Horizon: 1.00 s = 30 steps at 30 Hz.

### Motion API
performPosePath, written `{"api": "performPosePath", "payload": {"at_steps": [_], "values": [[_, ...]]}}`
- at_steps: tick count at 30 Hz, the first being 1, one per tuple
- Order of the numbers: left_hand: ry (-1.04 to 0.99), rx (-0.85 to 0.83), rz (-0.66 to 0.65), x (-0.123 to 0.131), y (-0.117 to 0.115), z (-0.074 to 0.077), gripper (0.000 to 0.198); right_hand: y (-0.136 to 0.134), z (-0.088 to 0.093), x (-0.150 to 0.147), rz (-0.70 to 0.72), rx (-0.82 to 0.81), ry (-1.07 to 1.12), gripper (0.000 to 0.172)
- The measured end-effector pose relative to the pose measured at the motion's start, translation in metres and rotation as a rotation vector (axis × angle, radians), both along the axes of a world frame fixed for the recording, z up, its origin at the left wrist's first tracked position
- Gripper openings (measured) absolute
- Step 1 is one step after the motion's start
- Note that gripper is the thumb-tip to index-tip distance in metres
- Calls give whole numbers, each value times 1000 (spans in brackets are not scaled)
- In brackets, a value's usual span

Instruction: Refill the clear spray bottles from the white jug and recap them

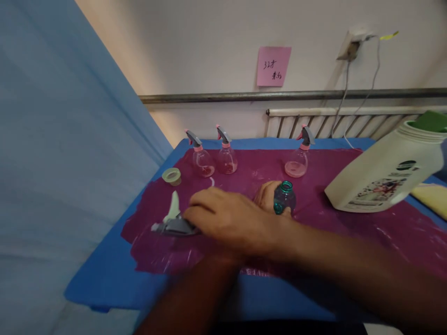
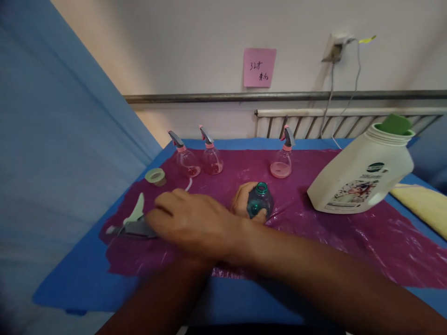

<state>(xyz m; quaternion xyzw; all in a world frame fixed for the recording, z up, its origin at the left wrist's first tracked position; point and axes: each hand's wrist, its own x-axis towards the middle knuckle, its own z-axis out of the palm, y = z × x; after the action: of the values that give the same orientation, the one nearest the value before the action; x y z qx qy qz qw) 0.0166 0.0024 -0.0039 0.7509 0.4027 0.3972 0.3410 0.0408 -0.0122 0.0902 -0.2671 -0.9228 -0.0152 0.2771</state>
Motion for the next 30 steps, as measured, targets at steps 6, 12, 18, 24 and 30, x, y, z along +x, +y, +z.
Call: {"api": "performPosePath", "payload": {"at_steps": [6, 12, 18, 24, 30], "values": [[-72, 38, -3, -3, -3, -3, 74, 28, -10, -65, 153, 15, -323, 30], [-40, 40, -100, -9, 13, -14, 76, 44, -32, -82, 95, -165, -447, 32], [-28, 61, -99, -8, 11, -18, 80, 38, -38, -76, 33, -232, -477, 29], [-1, 84, -84, -7, 9, -17, 82, 33, -40, -67, 7, -231, -441, 30], [18, 87, -59, -5, 9, -19, 85, 21, -37, -44, 18, -88, -264, 29]]}}
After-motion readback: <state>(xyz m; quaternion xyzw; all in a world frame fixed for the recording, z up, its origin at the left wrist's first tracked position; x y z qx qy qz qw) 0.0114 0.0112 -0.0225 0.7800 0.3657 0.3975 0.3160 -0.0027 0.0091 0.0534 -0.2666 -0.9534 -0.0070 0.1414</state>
